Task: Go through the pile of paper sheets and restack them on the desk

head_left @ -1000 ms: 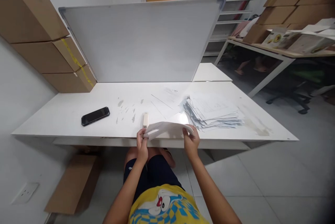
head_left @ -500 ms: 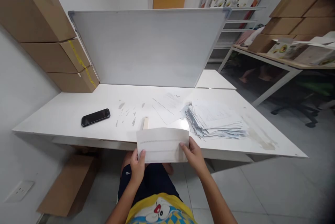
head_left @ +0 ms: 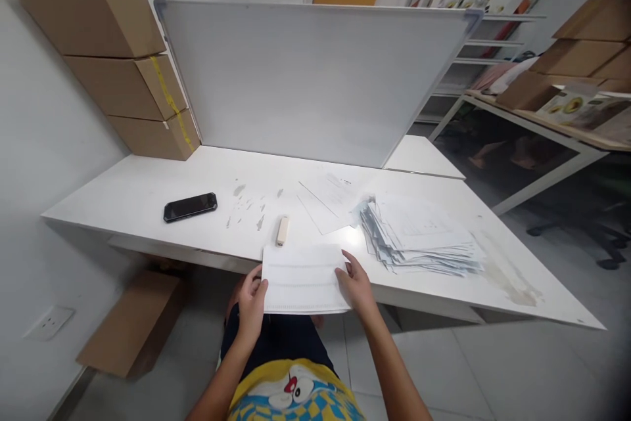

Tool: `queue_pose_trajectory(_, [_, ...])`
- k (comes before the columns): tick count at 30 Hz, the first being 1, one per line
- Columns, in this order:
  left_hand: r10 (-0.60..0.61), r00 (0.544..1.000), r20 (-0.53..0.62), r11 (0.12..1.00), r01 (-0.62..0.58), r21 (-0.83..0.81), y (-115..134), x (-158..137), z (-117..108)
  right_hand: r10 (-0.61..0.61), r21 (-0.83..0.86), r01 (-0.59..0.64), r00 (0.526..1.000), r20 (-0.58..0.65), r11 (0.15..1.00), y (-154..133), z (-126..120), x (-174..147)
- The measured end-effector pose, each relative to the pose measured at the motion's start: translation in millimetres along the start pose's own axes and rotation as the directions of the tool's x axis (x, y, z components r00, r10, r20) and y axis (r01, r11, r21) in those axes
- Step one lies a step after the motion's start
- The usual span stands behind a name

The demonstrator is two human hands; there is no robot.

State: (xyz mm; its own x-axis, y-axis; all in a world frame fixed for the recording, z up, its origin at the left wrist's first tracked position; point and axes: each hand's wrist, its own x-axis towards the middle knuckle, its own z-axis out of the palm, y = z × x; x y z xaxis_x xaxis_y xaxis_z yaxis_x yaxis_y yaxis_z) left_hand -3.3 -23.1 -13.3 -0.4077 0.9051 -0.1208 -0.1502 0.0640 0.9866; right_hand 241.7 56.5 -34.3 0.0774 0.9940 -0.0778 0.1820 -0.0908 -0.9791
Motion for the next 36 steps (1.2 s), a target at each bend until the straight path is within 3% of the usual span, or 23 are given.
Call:
queue_pose_trajectory(5, [-0.017, 0.999, 0.032, 0.997, 0.014, 0.073, 1.0, 7.6, 5.3, 0.022, 0.037, -0.019, 0.997, -0.073, 0.999, 9.6, -6.1, 1.6])
queue_pose_trajectory(14, [0.015, 0.995, 0.096, 0.99, -0.029, 0.141, 4.6, 24.1, 9.3, -0.001, -0.181, -0.032, 0.983, -0.182, 0.983, -11.1, -13.2, 12.6])
queue_pose_trajectory(18, [0.011, 0.995, 0.095, 0.988, -0.025, 0.151, -2.6, 20.0, 10.4, -0.123, -0.264, 0.072, 0.976, -0.18, 0.962, -16.8, -10.4, 5.0])
queue_pose_trajectory(21, [0.033, 0.996, 0.082, 0.986, -0.046, 0.161, -2.7, 21.7, 14.0, -0.344, -0.381, 0.245, 0.914, -0.215, 0.892, -39.8, 3.9, -6.5])
queue_pose_trajectory(23, [0.054, 0.996, 0.073, 0.98, -0.067, 0.19, -0.7, 26.9, 17.9, -0.492, -0.417, 0.394, 0.856, -0.159, 0.82, -62.9, 21.1, -14.8])
queue_pose_trajectory(25, [0.069, 0.995, 0.073, 0.971, -0.083, 0.226, 2.0, 34.2, 22.2, -0.593, -0.401, 0.541, 0.806, -0.005, 0.739, -84.9, 43.4, -20.4])
queue_pose_trajectory(29, [0.108, 0.991, 0.074, 0.967, -0.122, 0.223, 7.0, 48.7, 27.4, -0.639, -0.406, 0.708, 0.702, 0.313, 0.578, -105.0, 90.1, -12.4])
queue_pose_trajectory(32, [0.102, 0.992, 0.075, 0.971, -0.116, 0.21, 8.1, 56.4, 25.7, -0.593, -0.48, 0.716, 0.694, 0.408, 0.508, -99.5, 112.4, 7.3])
queue_pose_trajectory(36, [0.083, 0.989, 0.121, 0.963, -0.111, 0.246, 4.9, 60.7, 19.9, -0.583, -0.544, 0.69, 0.712, 0.391, 0.478, -86.0, 121.1, 24.1])
